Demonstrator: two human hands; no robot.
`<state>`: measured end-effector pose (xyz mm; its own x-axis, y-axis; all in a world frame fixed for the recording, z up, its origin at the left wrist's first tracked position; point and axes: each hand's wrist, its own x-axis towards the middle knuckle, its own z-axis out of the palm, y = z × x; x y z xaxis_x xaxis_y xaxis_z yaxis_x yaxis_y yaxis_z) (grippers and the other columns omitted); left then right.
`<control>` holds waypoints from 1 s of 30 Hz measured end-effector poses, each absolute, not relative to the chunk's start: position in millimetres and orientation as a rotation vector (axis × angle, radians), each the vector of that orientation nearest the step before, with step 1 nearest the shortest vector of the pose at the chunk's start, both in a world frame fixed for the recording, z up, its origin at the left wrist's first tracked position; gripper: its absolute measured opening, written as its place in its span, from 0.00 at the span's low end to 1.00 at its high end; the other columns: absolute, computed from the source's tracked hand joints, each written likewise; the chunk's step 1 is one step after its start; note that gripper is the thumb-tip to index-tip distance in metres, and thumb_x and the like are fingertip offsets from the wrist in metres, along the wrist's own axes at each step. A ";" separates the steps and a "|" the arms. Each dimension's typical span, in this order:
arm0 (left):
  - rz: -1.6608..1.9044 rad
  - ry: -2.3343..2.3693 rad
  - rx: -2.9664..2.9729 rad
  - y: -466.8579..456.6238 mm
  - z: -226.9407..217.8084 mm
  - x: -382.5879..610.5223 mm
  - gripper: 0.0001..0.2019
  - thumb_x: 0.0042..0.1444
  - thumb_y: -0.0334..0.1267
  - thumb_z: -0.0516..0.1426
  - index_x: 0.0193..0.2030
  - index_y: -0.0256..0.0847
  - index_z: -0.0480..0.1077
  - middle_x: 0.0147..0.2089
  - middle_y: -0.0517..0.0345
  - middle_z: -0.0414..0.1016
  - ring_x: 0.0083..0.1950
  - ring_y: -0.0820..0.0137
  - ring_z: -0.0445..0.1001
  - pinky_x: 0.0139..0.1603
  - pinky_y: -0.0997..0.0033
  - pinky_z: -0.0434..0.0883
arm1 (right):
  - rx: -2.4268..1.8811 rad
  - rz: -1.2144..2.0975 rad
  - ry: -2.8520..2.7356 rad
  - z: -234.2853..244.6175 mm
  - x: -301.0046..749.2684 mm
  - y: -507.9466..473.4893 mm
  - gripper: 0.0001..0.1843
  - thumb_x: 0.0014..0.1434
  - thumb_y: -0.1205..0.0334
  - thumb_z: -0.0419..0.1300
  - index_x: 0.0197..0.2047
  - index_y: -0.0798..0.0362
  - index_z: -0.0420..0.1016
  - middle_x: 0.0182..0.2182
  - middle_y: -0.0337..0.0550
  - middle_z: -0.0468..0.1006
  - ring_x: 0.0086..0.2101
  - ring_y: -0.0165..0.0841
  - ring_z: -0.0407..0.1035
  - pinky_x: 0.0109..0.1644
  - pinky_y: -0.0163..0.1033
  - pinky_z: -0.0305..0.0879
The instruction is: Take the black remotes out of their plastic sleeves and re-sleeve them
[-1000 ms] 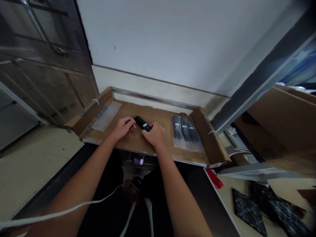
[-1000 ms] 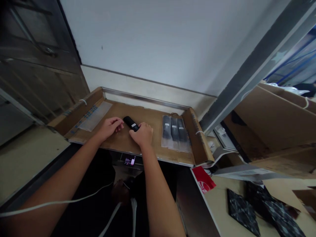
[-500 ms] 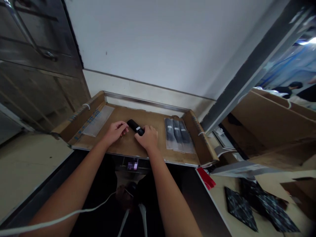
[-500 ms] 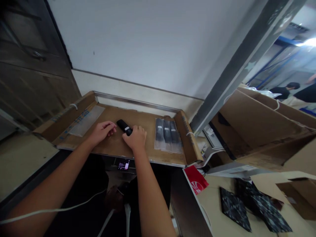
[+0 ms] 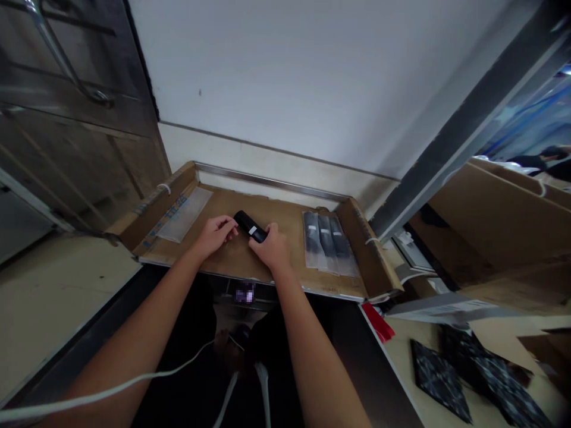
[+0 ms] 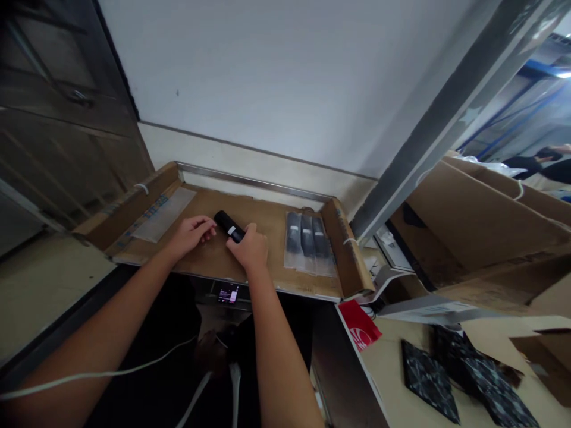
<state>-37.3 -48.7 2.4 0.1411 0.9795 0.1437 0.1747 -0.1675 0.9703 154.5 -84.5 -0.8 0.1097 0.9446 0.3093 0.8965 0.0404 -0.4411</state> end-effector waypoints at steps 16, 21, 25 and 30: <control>1.144 1.496 2.119 -59.6 13.9 -79.3 0.10 0.59 0.39 0.52 0.42 0.42 0.73 0.39 0.54 0.77 0.40 0.66 0.74 0.43 0.65 0.71 | -1.679 0.368 -1.510 -2.8 167.7 -76.2 0.12 0.50 0.52 0.61 0.35 0.49 0.71 0.27 0.36 0.74 0.27 0.33 0.66 0.32 0.35 0.57; 0.502 1.849 2.841 -77.1 36.3 -147.9 0.21 0.52 0.26 0.51 0.52 0.39 0.72 0.55 0.45 0.72 0.55 0.55 0.67 0.58 0.56 0.65 | -1.723 0.359 -1.538 -4.1 166.9 -74.1 0.12 0.50 0.53 0.61 0.37 0.49 0.71 0.28 0.39 0.74 0.29 0.35 0.67 0.33 0.37 0.59; 0.009 2.012 2.858 -82.4 40.2 -155.0 0.20 0.52 0.27 0.50 0.50 0.37 0.73 0.53 0.43 0.73 0.51 0.53 0.70 0.48 0.56 0.69 | -1.740 0.353 -1.569 -3.5 167.4 -75.2 0.12 0.51 0.53 0.61 0.37 0.49 0.71 0.29 0.40 0.75 0.29 0.36 0.68 0.33 0.37 0.60; -0.147 1.901 2.861 -82.9 42.4 -146.5 0.21 0.48 0.29 0.53 0.50 0.39 0.73 0.50 0.46 0.75 0.51 0.53 0.72 0.46 0.57 0.70 | -1.742 0.367 -1.578 -3.0 168.2 -76.1 0.13 0.51 0.52 0.61 0.38 0.49 0.71 0.29 0.40 0.75 0.30 0.36 0.68 0.34 0.37 0.60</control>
<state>-146.5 -82.9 42.4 0.3983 0.9126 0.0918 0.8876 -0.3583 -0.2894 168.2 -76.1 -3.0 0.2007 0.9435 0.2636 0.7300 0.0354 -0.6825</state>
